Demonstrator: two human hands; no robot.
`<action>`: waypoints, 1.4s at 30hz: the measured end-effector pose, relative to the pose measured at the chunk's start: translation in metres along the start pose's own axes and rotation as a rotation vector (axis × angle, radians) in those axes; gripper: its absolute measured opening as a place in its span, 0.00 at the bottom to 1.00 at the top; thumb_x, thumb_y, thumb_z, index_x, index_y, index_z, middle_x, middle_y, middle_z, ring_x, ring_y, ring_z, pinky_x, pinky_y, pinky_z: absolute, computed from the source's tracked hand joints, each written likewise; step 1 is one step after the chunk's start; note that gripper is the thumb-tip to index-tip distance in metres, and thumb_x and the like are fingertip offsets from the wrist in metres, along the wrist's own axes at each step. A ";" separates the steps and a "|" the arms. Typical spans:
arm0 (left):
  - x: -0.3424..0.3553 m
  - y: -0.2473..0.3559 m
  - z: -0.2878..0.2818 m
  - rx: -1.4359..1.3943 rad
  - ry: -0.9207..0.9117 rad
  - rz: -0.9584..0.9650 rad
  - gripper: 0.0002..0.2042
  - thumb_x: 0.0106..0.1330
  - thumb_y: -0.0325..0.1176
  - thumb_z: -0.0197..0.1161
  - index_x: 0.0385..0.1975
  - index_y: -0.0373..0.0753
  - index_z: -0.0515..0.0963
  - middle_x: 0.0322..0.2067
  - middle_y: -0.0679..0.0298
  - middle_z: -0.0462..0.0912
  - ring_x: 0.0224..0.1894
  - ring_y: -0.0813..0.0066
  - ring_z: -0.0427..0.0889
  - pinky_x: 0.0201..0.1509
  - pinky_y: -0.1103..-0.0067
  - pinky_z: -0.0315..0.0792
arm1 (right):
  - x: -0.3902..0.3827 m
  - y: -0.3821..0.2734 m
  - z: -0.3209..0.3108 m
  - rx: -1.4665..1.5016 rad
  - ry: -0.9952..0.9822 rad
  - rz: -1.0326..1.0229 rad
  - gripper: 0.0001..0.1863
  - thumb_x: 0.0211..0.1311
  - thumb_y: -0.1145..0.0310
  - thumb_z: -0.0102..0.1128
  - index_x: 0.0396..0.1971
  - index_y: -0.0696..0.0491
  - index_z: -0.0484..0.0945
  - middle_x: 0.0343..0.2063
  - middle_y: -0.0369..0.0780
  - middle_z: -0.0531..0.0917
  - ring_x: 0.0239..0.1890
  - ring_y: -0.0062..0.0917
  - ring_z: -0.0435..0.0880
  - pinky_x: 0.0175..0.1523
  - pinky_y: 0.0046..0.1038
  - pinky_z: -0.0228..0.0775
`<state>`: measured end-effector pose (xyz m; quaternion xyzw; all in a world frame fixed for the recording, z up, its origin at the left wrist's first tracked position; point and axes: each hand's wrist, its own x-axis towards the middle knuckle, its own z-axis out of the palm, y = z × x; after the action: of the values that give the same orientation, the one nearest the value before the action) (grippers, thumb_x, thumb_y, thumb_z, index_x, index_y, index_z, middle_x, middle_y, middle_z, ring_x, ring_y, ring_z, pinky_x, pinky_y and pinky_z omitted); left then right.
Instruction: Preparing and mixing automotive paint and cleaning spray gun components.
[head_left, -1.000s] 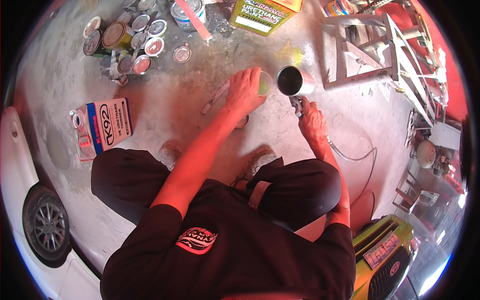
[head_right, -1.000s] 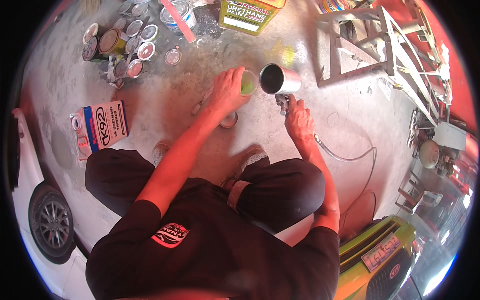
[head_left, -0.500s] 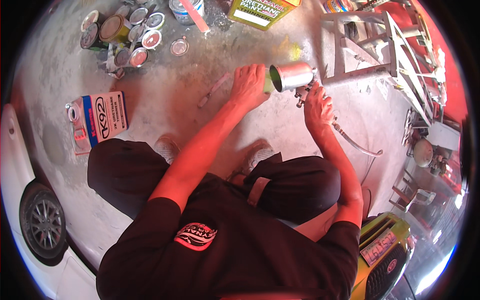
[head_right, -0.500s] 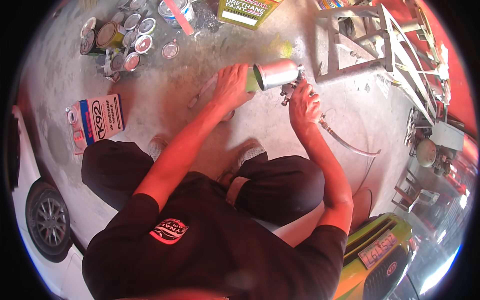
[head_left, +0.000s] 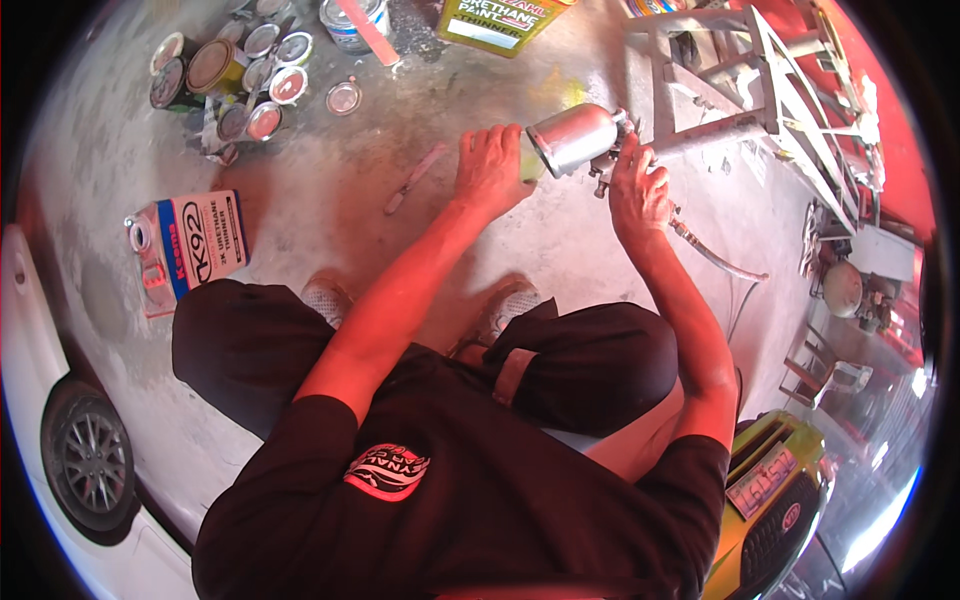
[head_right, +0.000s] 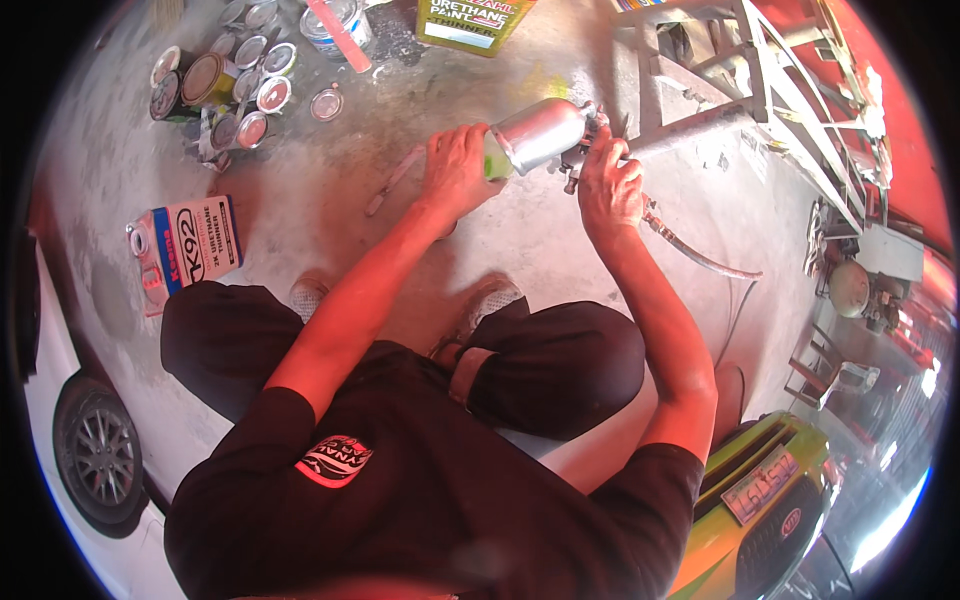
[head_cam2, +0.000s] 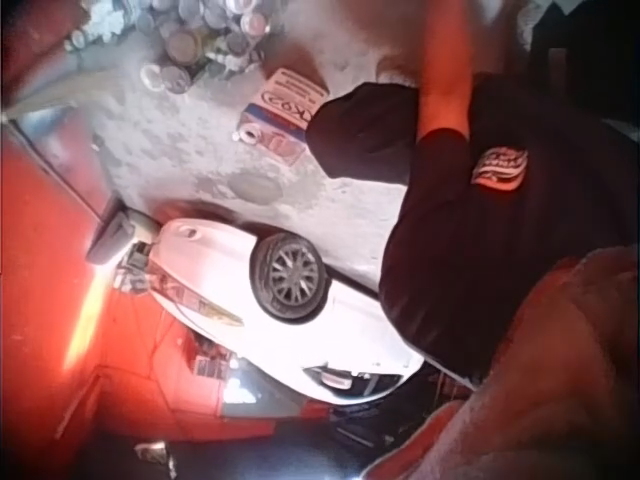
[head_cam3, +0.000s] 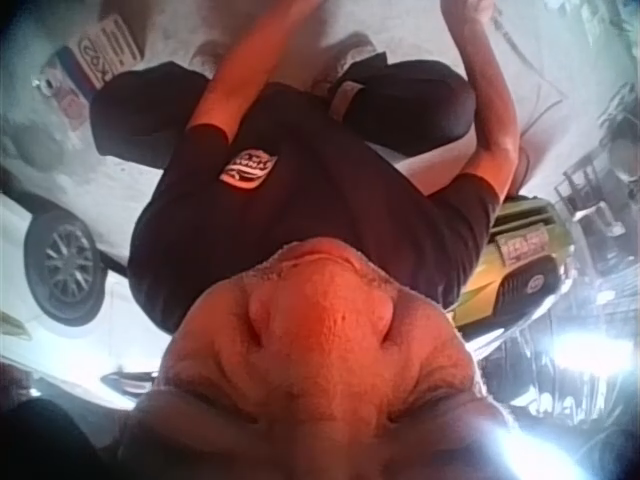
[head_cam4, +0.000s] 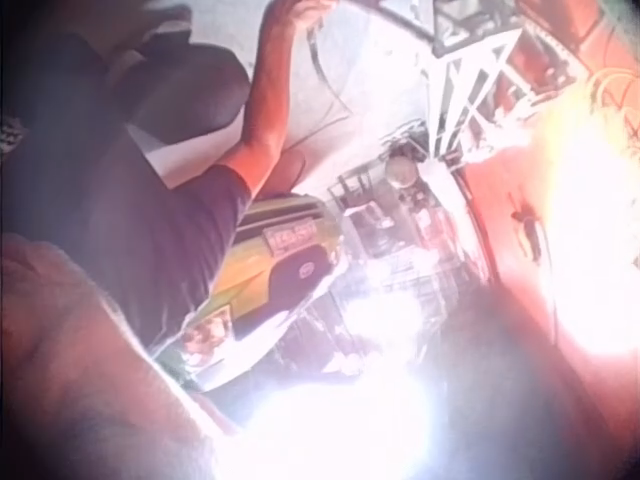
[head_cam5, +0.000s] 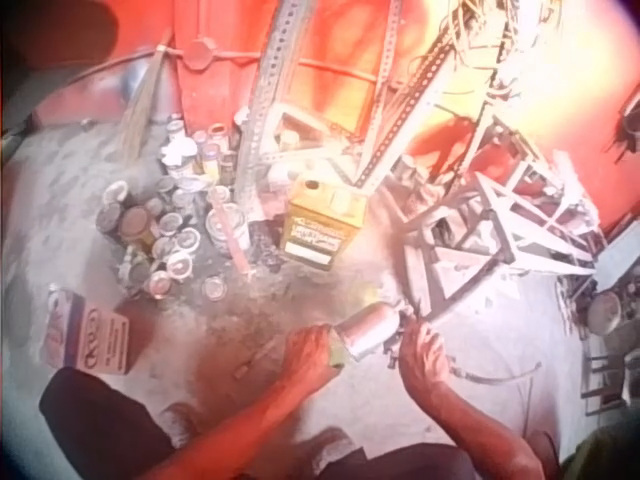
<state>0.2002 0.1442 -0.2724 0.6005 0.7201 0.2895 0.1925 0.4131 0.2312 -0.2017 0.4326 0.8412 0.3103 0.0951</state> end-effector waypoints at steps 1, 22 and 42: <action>0.000 0.001 -0.001 -0.003 -0.006 0.011 0.37 0.50 0.41 0.77 0.60 0.37 0.71 0.55 0.53 0.78 0.61 0.55 0.75 0.69 0.60 0.59 | 0.000 0.001 0.000 0.008 0.007 -0.001 0.31 0.61 0.74 0.62 0.66 0.56 0.69 0.43 0.46 0.74 0.28 0.37 0.81 0.25 0.37 0.81; 0.011 -0.070 -0.021 0.012 0.233 -0.021 0.41 0.49 0.43 0.80 0.63 0.38 0.66 0.54 0.51 0.77 0.58 0.51 0.76 0.63 0.59 0.67 | -0.044 -0.034 0.004 1.345 -0.570 0.443 0.28 0.63 0.63 0.70 0.62 0.55 0.77 0.37 0.41 0.85 0.36 0.34 0.85 0.44 0.35 0.77; 0.014 -0.141 -0.037 0.111 0.257 -0.299 0.46 0.49 0.41 0.82 0.69 0.46 0.62 0.62 0.53 0.71 0.65 0.48 0.71 0.66 0.55 0.67 | -0.050 -0.018 0.009 1.641 -0.168 0.965 0.20 0.70 0.60 0.68 0.54 0.57 0.77 0.24 0.33 0.79 0.21 0.16 0.78 0.24 0.21 0.69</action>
<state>0.0679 0.1356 -0.3348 0.4545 0.8348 0.2919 0.1066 0.4355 0.1877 -0.2254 0.6854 0.5178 -0.4027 -0.3161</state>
